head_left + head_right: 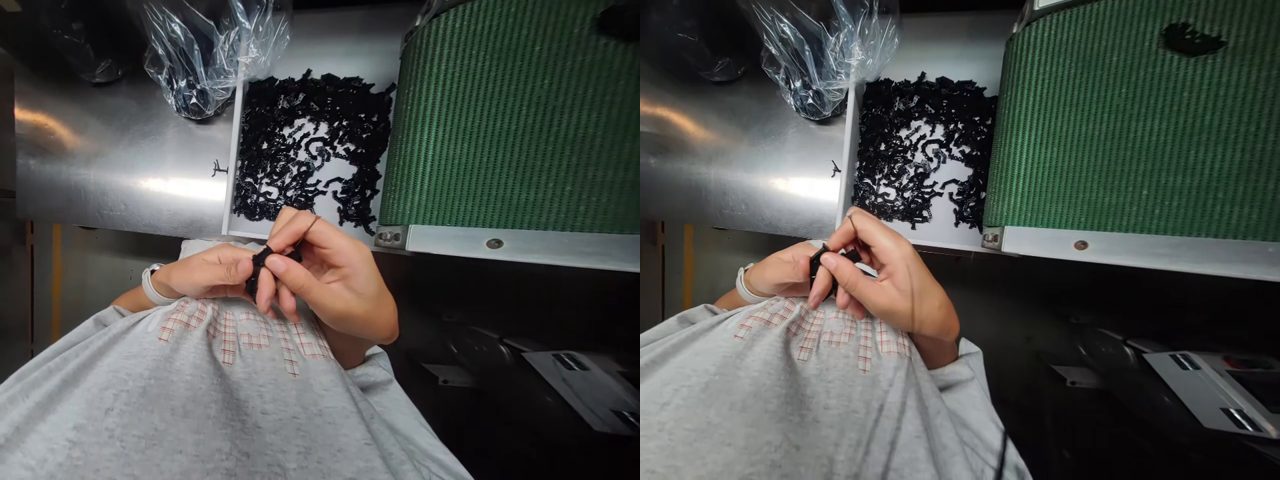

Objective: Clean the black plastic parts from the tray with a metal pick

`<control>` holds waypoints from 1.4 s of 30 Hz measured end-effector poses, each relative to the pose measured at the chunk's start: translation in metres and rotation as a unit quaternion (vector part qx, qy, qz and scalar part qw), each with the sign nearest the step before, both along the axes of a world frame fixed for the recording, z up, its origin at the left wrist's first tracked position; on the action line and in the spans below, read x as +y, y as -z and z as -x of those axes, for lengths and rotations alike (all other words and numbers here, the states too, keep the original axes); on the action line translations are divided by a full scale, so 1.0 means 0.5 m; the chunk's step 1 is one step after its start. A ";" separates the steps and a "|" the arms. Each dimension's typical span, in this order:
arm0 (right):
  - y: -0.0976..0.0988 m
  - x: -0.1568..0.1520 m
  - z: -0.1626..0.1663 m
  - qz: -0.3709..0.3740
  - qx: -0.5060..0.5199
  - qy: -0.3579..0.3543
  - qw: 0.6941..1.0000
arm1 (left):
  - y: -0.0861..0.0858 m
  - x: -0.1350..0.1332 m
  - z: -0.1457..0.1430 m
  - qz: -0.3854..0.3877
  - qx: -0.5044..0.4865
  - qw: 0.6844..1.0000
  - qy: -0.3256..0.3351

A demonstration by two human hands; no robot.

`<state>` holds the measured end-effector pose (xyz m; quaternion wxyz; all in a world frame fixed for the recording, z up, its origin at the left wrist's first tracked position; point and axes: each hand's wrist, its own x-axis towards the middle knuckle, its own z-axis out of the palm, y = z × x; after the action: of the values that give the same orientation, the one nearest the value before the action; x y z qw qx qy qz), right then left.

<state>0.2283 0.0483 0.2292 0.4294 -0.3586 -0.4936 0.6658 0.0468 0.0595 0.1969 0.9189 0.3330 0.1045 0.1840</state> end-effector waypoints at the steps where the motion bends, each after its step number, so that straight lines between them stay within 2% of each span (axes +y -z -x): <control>1: 0.000 0.000 -0.001 0.006 0.015 -0.008 1.000 | 0.002 -0.001 0.001 0.000 -0.001 1.000 0.001; 4: -0.001 -0.001 -0.001 0.043 0.067 -0.028 0.996 | 0.004 -0.003 0.002 0.007 -0.008 1.000 0.009; 7: -0.004 -0.005 0.003 0.071 0.083 -0.013 0.994 | 0.002 -0.004 0.001 0.010 -0.017 1.000 0.006; 10: -0.006 -0.007 0.004 0.065 0.070 0.005 0.995 | 0.003 -0.004 0.000 0.002 -0.013 1.000 0.011; 16: -0.002 -0.006 0.001 0.072 0.085 -0.026 0.993 | 0.005 -0.003 0.001 -0.005 -0.004 1.000 0.007; 19: 0.004 -0.006 -0.003 0.078 0.104 -0.011 0.991 | -0.003 0.000 -0.001 0.012 -0.012 1.000 -0.004; 23: 0.004 -0.008 -0.006 0.063 0.060 0.037 0.996 | -0.015 0.005 -0.005 0.028 -0.010 1.000 -0.009; 29: -0.007 -0.009 -0.007 0.054 0.048 0.011 0.997 | -0.019 0.007 -0.006 0.061 0.039 0.997 -0.005; 33: -0.007 -0.008 -0.004 0.030 0.052 0.040 0.997 | -0.018 0.006 -0.005 0.052 0.029 0.998 -0.011; 42: 0.016 -0.021 0.003 0.041 0.091 0.036 0.994 | -0.021 0.009 -0.012 0.033 0.026 0.999 -0.029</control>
<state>0.2266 0.0380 0.2212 0.4811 -0.3313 -0.4119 0.6993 0.0527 0.0639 0.2075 0.9206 0.3043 0.1438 0.1982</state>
